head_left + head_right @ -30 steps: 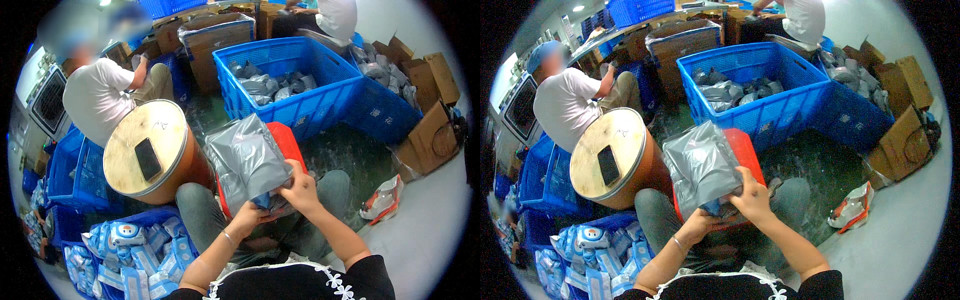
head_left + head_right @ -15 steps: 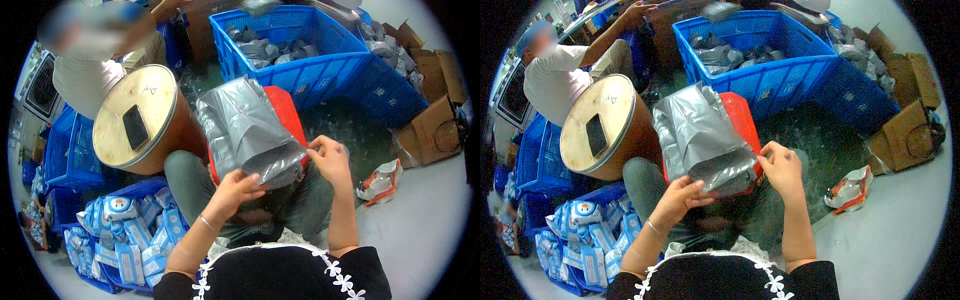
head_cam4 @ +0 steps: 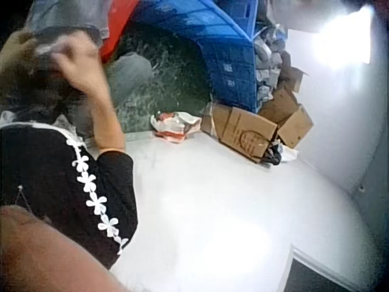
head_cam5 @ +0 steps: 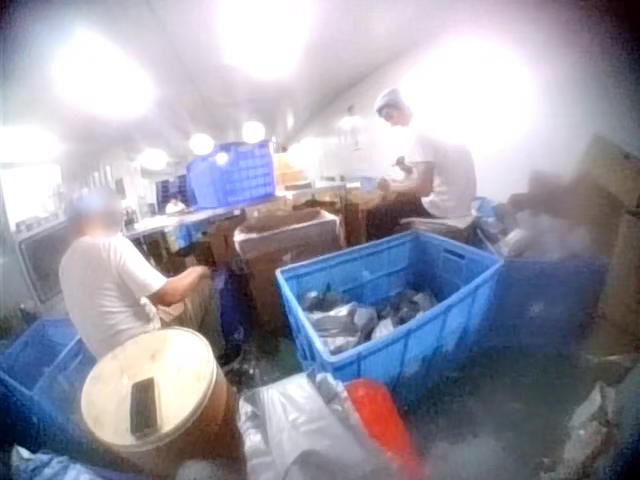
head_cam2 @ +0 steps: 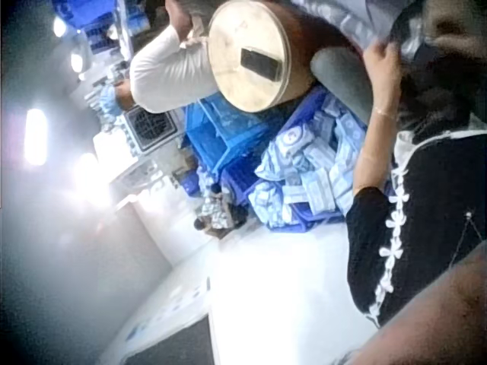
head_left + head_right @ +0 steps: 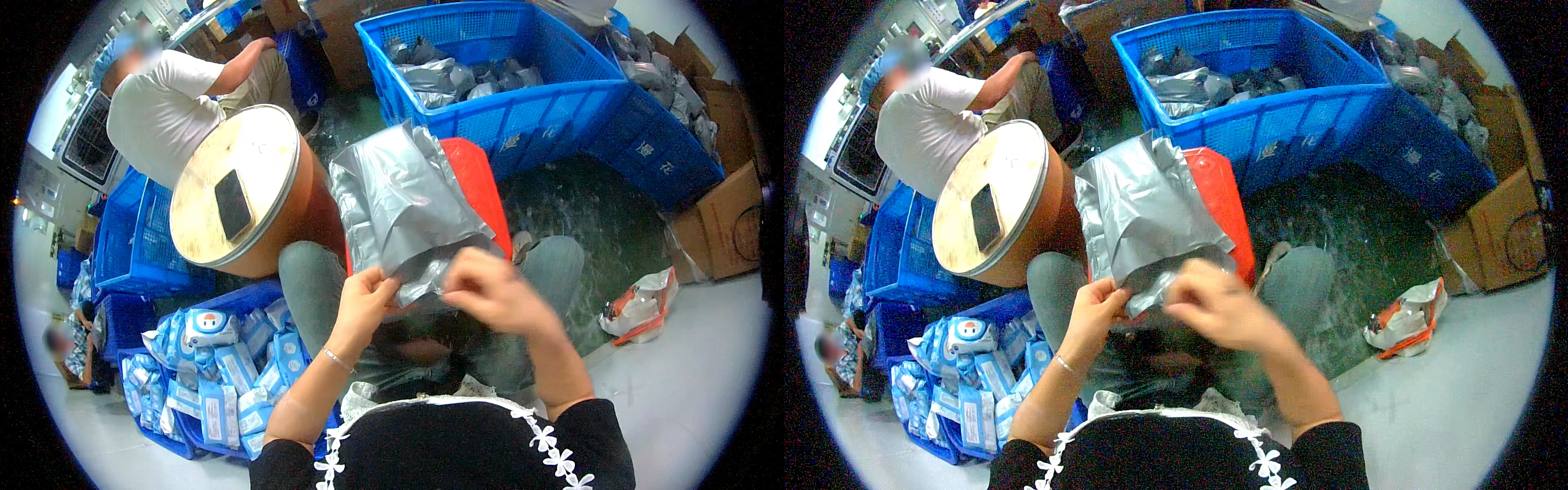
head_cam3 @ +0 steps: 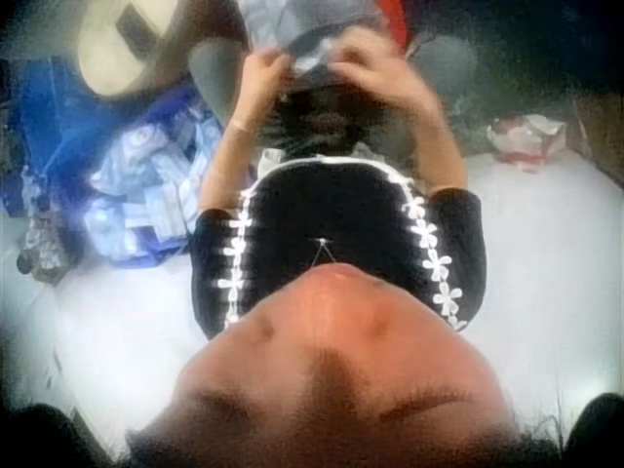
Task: The person picks up packs of wet wipes from a blue basket and inserts them into gray plastic shipping bags held on their lap, occasionally moving plastic baskets across the floor.
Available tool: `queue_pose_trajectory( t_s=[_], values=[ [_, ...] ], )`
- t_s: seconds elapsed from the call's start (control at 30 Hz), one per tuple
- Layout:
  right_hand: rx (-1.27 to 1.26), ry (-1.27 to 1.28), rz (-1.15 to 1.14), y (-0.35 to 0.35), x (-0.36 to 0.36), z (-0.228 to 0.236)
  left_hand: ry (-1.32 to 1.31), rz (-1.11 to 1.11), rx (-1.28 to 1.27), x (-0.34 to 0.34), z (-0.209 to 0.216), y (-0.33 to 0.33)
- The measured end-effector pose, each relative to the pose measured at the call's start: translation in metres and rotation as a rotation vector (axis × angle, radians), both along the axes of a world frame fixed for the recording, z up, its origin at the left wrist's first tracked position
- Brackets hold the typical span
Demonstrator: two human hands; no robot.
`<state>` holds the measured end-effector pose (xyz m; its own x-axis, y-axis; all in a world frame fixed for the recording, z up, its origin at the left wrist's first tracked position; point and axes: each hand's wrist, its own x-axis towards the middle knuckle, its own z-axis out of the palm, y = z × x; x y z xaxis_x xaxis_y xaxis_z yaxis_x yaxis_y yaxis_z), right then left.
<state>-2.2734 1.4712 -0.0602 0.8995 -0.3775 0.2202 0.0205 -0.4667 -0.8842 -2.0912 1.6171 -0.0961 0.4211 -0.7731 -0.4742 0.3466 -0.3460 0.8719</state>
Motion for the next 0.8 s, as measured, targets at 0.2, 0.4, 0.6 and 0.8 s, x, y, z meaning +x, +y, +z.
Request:
queue_pose_trajectory(
  t_s=[0.2,0.4,0.6,0.8],
  values=[
    [0.312,-0.105,-1.377,-0.178,-0.260,-0.067,-0.094,-0.173,0.044,0.010,0.006,0.011],
    [-0.646,-0.016,-1.031,-0.134,-0.130,0.006,-1.546,-0.070,-0.385,0.023,0.021,0.007],
    [-0.957,-0.044,0.399,-0.108,0.009,-0.017,-1.864,-0.478,-0.468,0.033,0.008,-0.015],
    [-0.394,-0.078,0.105,-0.116,0.036,-0.020,-1.470,-0.140,-0.479,0.028,0.001,-0.028]
  ],
)
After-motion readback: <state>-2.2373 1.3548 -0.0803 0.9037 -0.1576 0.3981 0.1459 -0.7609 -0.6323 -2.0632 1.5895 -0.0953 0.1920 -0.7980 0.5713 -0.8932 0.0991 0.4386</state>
